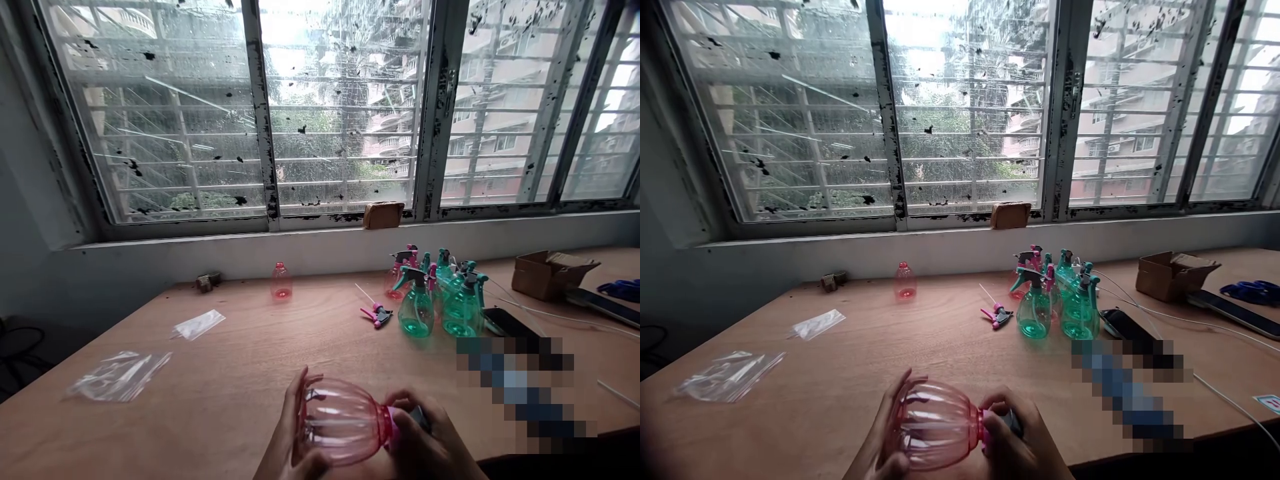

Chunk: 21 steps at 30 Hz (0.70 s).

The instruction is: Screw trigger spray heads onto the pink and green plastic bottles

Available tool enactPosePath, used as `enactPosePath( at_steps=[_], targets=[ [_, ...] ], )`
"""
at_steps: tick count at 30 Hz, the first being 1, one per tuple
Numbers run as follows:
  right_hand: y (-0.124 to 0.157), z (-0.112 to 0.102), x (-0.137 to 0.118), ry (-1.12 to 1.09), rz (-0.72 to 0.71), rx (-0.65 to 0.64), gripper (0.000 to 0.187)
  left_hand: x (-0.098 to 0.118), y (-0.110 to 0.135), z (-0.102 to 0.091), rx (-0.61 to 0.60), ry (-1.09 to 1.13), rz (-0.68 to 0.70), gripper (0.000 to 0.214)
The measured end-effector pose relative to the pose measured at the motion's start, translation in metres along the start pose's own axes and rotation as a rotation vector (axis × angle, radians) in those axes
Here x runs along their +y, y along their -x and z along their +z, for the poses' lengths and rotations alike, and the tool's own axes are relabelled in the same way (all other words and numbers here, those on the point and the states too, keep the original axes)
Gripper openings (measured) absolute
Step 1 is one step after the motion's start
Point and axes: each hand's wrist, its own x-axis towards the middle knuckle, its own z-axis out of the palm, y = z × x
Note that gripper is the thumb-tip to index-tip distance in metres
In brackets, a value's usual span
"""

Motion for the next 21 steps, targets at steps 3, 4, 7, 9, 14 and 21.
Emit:
enactPosePath(
  at_steps=[3,4,7,9,14,21],
  targets=[
    [0.005,0.003,-0.004,0.184,-0.074,0.024,0.041,0.005,-0.001,-0.007,-0.017,-0.028,-0.141,0.085],
    [0.005,0.004,-0.005,0.214,-0.083,0.028,0.042,0.007,-0.001,-0.008,-0.014,-0.028,-0.160,0.081],
    [0.004,0.004,-0.007,0.205,-0.078,0.011,0.044,0.015,0.001,-0.007,0.006,0.010,-0.131,0.077],
    [0.001,0.004,-0.008,0.140,-0.055,-0.008,0.045,0.020,0.003,-0.002,0.012,0.056,-0.104,0.077],
    [-0.002,0.004,-0.006,-0.099,0.148,-0.041,0.045,0.026,0.007,0.008,0.016,0.173,-0.117,0.082],
    [0.001,-0.002,-0.008,-0.182,0.297,-0.078,0.045,0.021,0.007,0.004,-0.011,0.041,-0.084,0.080]
  ],
)
